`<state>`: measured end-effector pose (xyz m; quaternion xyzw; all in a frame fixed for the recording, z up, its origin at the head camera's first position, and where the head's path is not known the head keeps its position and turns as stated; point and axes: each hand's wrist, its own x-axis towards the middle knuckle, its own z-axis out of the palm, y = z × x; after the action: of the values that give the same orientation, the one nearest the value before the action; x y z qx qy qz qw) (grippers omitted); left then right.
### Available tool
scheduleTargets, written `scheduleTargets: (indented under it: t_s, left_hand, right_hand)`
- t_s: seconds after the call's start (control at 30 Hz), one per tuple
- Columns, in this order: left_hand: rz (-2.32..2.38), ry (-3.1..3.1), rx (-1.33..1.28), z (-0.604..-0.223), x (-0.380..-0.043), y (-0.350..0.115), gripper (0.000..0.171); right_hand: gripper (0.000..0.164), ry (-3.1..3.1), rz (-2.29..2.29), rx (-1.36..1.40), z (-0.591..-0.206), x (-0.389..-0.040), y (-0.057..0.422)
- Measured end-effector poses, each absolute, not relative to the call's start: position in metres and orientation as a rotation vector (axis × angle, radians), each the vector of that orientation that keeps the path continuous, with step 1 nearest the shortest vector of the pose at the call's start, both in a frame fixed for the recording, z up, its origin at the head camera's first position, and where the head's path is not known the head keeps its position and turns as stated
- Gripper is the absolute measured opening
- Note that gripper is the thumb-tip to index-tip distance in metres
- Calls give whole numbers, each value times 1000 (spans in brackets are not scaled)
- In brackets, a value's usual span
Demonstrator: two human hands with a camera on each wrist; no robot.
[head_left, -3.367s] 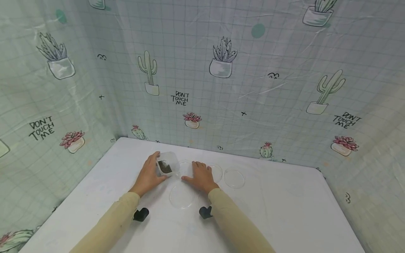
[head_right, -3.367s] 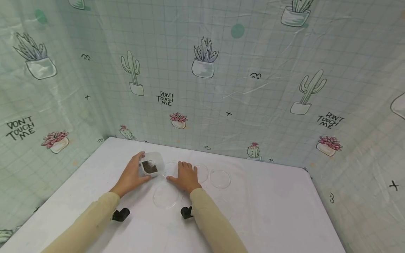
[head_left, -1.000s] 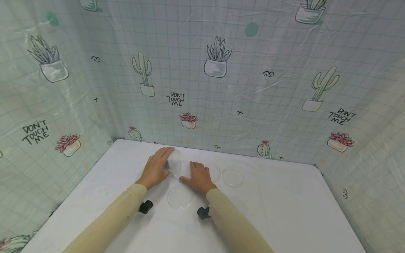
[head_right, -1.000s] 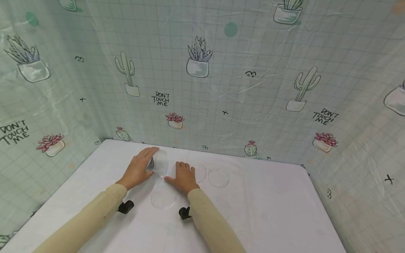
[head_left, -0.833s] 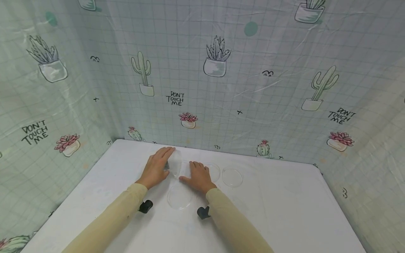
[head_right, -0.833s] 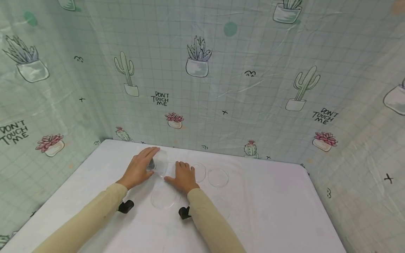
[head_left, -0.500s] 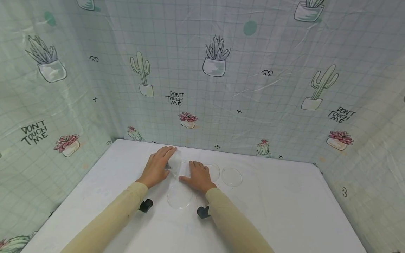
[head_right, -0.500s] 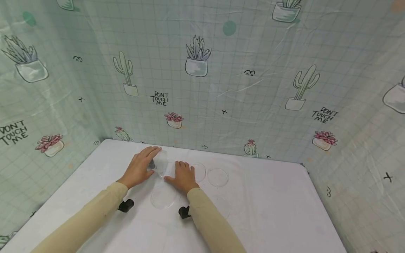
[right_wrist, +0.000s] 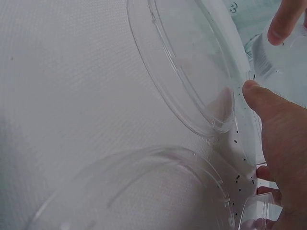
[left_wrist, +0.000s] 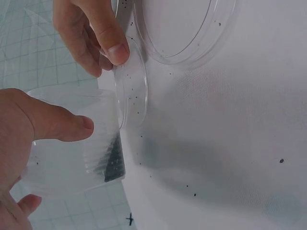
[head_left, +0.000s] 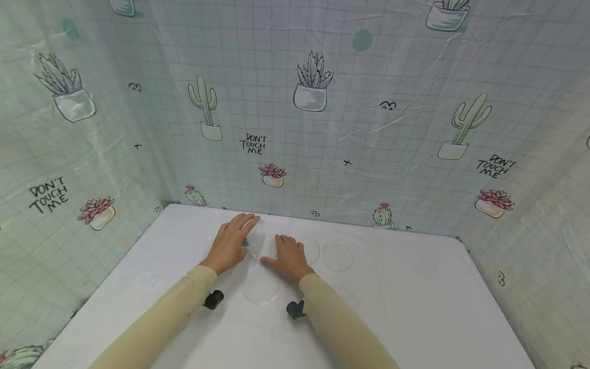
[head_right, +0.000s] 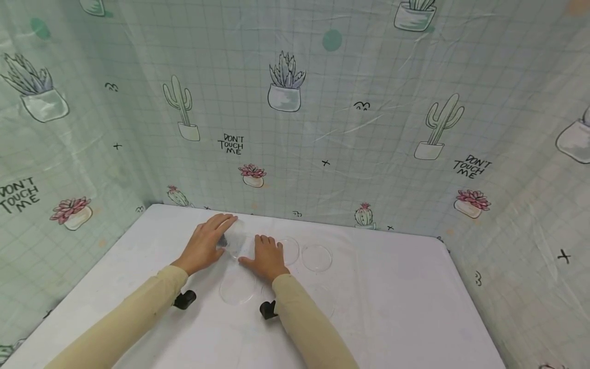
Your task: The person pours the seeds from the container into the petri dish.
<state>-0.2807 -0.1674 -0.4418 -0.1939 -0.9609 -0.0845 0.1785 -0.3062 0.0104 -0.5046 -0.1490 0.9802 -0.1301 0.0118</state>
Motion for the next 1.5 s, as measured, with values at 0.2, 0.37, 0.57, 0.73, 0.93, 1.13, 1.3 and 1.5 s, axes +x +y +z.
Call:
scheduleTargets:
  t_s: [0.2, 0.37, 0.57, 0.73, 0.93, 1.13, 1.3, 1.5]
  left_hand:
    - [-209, -2697, -580, -441, -282, -169, 91]
    - [-189, -2699, -603, -440, -284, -168, 90]
    - [-174, -2692, -627, -438, -284, -167, 89]
    - [-167, -2687, -637, -437, -284, -167, 89]
    - [-155, -2688, -637, -436, -285, -166, 89]
    - [-151, -2690, -644, -435, -285, -165, 87]
    - [-151, -2675, -662, -435, -285, -163, 85]
    - [-132, -2648, -688, -437, -286, -162, 83]
  right_hand:
    - [88, 3076, -385, -494, -506, -306, 11]
    - [88, 3091, -398, -505, -506, -305, 12]
    - [87, 3094, -406, -510, -505, -304, 11]
    - [87, 3094, -412, -506, -505, -305, 12]
    - [86, 3090, -426, -508, -504, -304, 12]
    - [86, 3091, -429, -517, -503, -303, 12]
    - [86, 3093, -426, -517, -503, -303, 12]
    - [86, 3087, -415, -500, -504, -303, 12]
